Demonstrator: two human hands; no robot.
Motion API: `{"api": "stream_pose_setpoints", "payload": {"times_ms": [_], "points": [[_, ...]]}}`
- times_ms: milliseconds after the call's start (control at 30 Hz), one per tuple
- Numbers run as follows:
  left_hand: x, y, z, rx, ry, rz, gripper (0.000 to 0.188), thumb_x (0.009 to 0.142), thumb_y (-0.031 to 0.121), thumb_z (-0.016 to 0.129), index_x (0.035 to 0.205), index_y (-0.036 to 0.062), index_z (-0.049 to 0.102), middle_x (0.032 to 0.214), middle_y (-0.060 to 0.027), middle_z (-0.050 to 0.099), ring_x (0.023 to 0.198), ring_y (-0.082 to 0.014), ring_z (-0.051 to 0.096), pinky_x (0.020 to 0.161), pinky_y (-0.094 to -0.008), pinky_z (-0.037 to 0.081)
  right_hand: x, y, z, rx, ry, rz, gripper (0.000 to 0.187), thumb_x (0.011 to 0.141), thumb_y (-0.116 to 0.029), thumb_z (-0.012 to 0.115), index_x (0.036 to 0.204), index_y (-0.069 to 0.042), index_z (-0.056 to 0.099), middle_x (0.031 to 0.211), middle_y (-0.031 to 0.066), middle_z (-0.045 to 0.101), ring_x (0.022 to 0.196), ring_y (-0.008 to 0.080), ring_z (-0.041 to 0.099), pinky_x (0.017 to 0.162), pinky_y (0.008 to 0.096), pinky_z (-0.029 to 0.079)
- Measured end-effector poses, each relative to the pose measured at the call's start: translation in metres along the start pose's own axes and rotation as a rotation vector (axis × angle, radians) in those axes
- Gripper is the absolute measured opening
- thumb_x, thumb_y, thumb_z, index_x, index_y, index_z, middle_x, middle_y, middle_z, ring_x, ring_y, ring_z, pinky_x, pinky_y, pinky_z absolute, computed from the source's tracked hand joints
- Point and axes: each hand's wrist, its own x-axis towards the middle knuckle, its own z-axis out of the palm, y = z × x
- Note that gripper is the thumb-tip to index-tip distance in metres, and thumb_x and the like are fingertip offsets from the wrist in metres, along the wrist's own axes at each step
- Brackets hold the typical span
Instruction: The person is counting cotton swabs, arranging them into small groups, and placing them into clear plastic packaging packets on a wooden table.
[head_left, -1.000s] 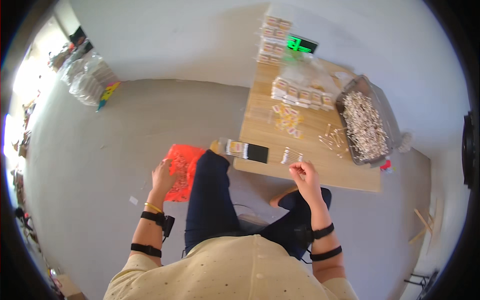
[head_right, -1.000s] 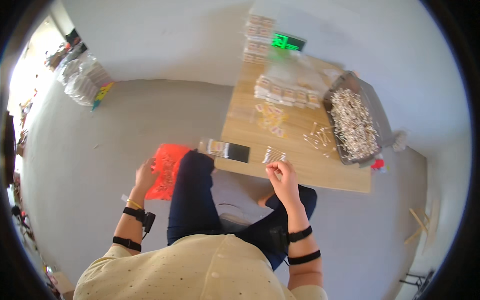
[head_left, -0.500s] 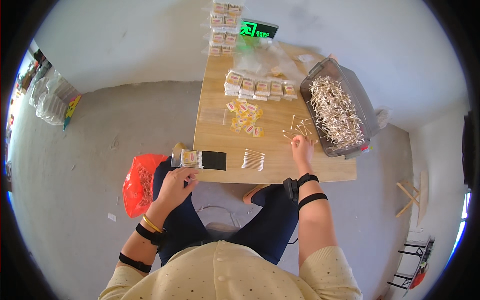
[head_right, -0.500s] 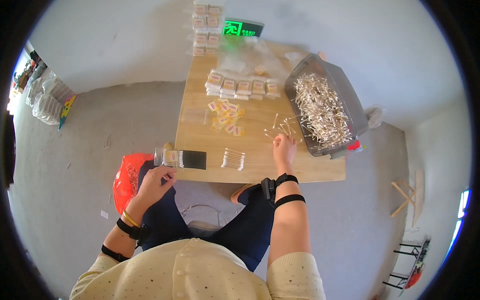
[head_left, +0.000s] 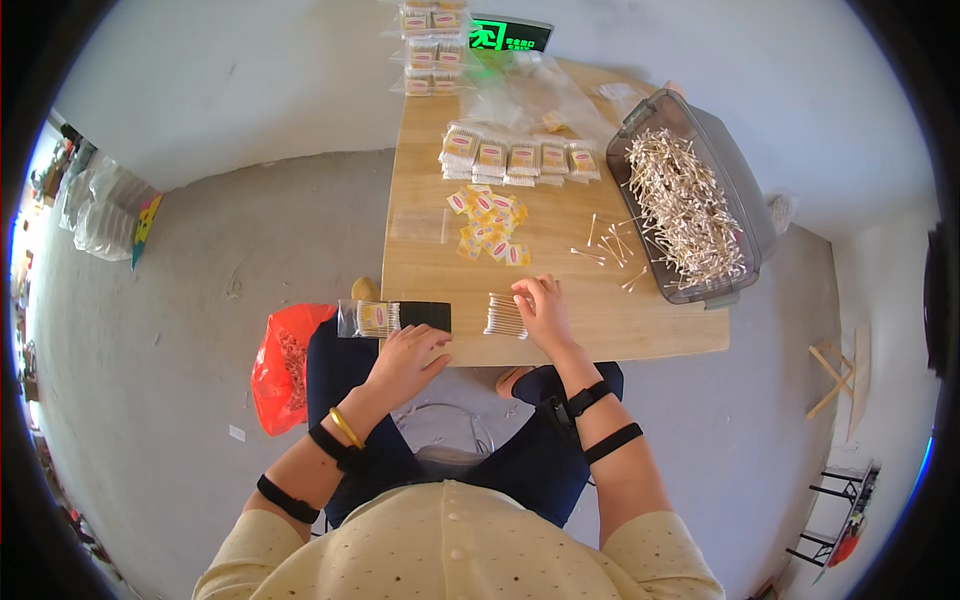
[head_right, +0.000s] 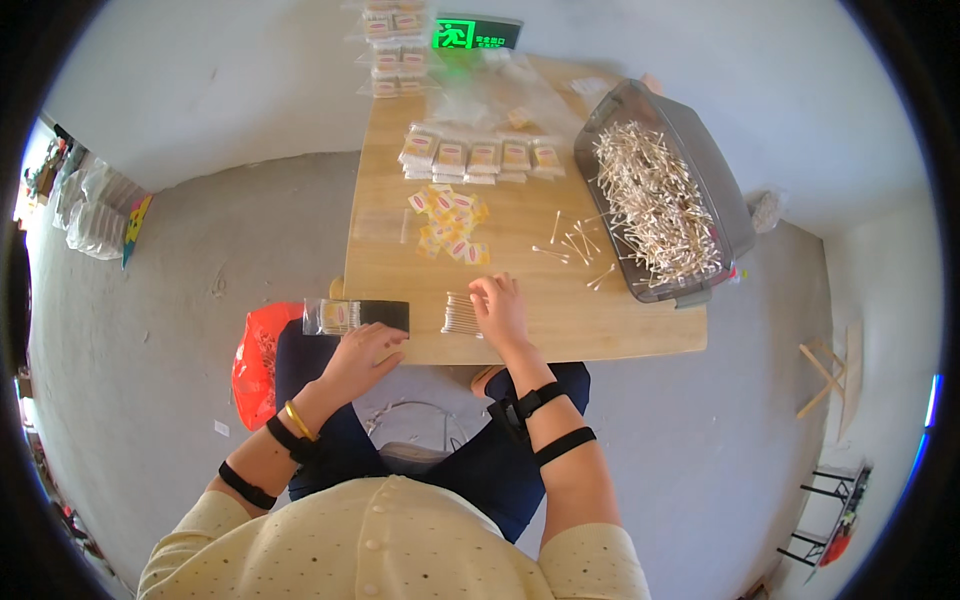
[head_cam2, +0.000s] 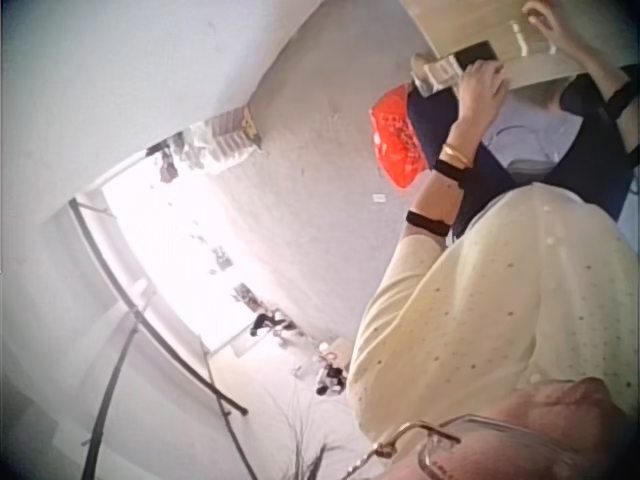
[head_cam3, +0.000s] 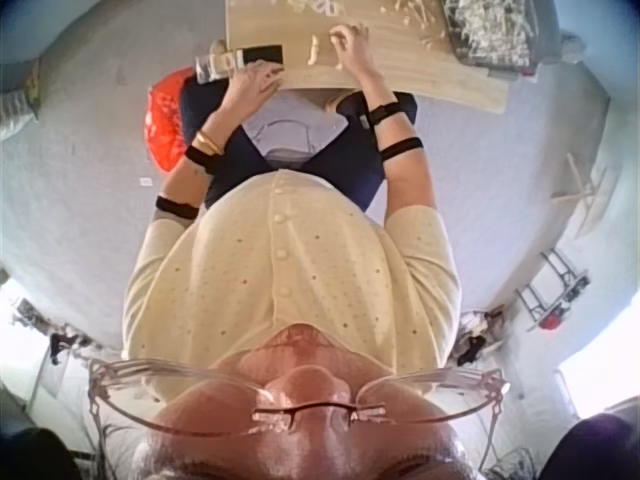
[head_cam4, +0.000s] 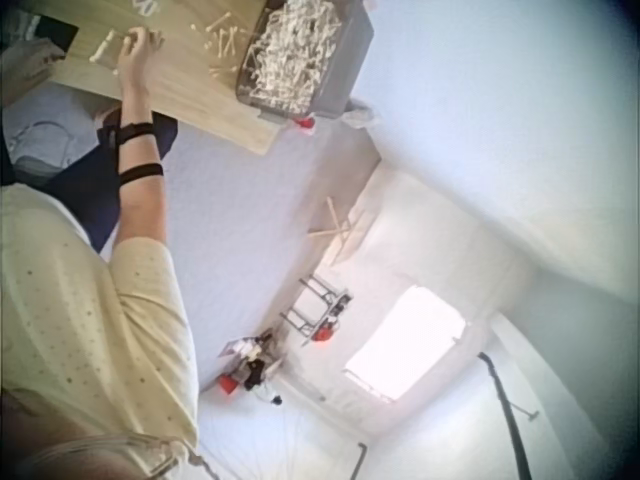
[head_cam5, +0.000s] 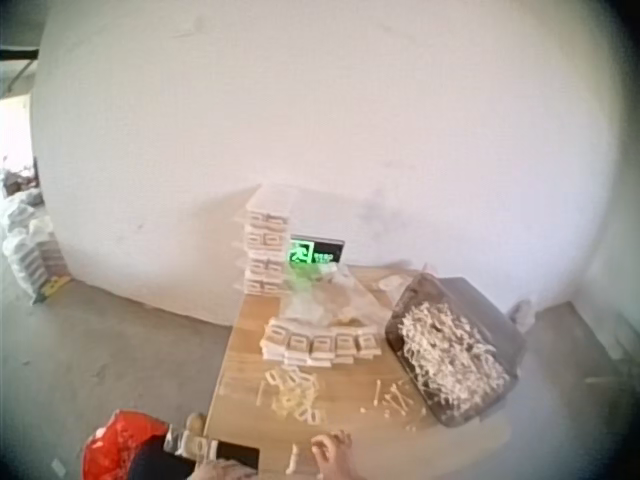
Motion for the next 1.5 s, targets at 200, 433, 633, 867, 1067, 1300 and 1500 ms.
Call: {"api": "stream_pose_setpoints", "payload": {"times_ms": [200,433,633,867,1067,1300,1500], "points": [[0.040,-0.004,0.046,0.143,0.072,0.085,0.069,0.094,0.034,0.068,0.148,-0.0013,0.041,0.149,-0.0198,0.045,0.141,-0.0387,0.041,0.119,-0.0503,0.030,-0.034,-0.010,-0.015,-0.155,0.055,-0.152,0.061,0.088,-0.021,0.074,0.144,-0.007,0.052,0.143,0.0179,0.052,0.130,0.0386,0.049,0.110,0.0494,0.041],[0.060,-0.012,0.072,0.420,0.116,0.164,0.083,0.101,0.052,0.052,0.156,-0.0049,0.030,0.164,-0.0211,0.027,0.155,-0.0348,0.022,0.127,-0.0509,0.014,-0.036,-0.018,-0.012,-0.302,-0.052,-0.181,0.071,0.089,-0.034,0.072,0.150,-0.007,0.046,0.156,0.0179,0.039,0.143,0.0401,0.037,0.118,0.0514,0.032],[0.061,-0.016,0.075,0.468,0.094,0.168,0.084,0.102,0.055,0.048,0.157,-0.0050,0.027,0.166,-0.0203,0.025,0.156,-0.0339,0.019,0.128,-0.0508,0.012,-0.039,-0.011,-0.011,-0.315,-0.063,-0.209,0.066,0.092,-0.035,0.070,0.148,-0.008,0.048,0.155,0.0189,0.039,0.142,0.0415,0.037,0.118,0.0532,0.032],[0.058,-0.016,0.075,0.483,0.100,0.172,0.084,0.102,0.054,0.048,0.158,-0.0052,0.027,0.166,-0.0200,0.025,0.157,-0.0338,0.017,0.128,-0.0509,0.010,-0.059,-0.012,-0.024,-0.146,-0.018,-0.083,0.069,0.092,-0.034,0.070,0.150,-0.006,0.044,0.156,0.0204,0.038,0.145,0.0414,0.035,0.119,0.0538,0.031],[0.065,-0.012,0.076,0.527,0.091,0.176,0.089,0.101,0.062,0.041,0.158,-0.0054,0.027,0.167,-0.0202,0.022,0.158,-0.0335,0.014,0.128,-0.0532,0.006,-0.067,-0.019,-0.012,-0.338,-0.051,-0.092,0.089,0.089,-0.037,0.071,0.158,0.001,0.028,0.163,0.0248,0.028,0.153,0.0402,0.025,0.125,0.0520,0.022],[0.069,-0.015,0.089,0.660,0.085,0.153,0.096,0.100,0.069,0.031,0.159,-0.0063,0.024,0.169,-0.0212,0.017,0.159,-0.0328,0.006,0.127,-0.0547,0.001,-0.069,-0.022,0.010,-0.372,-0.060,-0.065,0.094,0.091,-0.042,0.066,0.159,0.006,0.022,0.164,0.0313,0.019,0.155,0.0438,0.016,0.127,0.0521,0.016],[0.072,-0.011,0.097,0.619,0.074,0.143,0.100,0.100,0.071,0.026,0.159,-0.0092,0.019,0.168,-0.0255,0.015,0.159,-0.0342,0.004,0.127,-0.0549,-0.001,-0.063,-0.026,0.016,-0.479,-0.110,-0.064,0.092,0.090,-0.041,0.063,0.159,0.006,0.022,0.166,0.0312,0.016,0.156,0.0434,0.013,0.128,0.0520,0.013]]}}
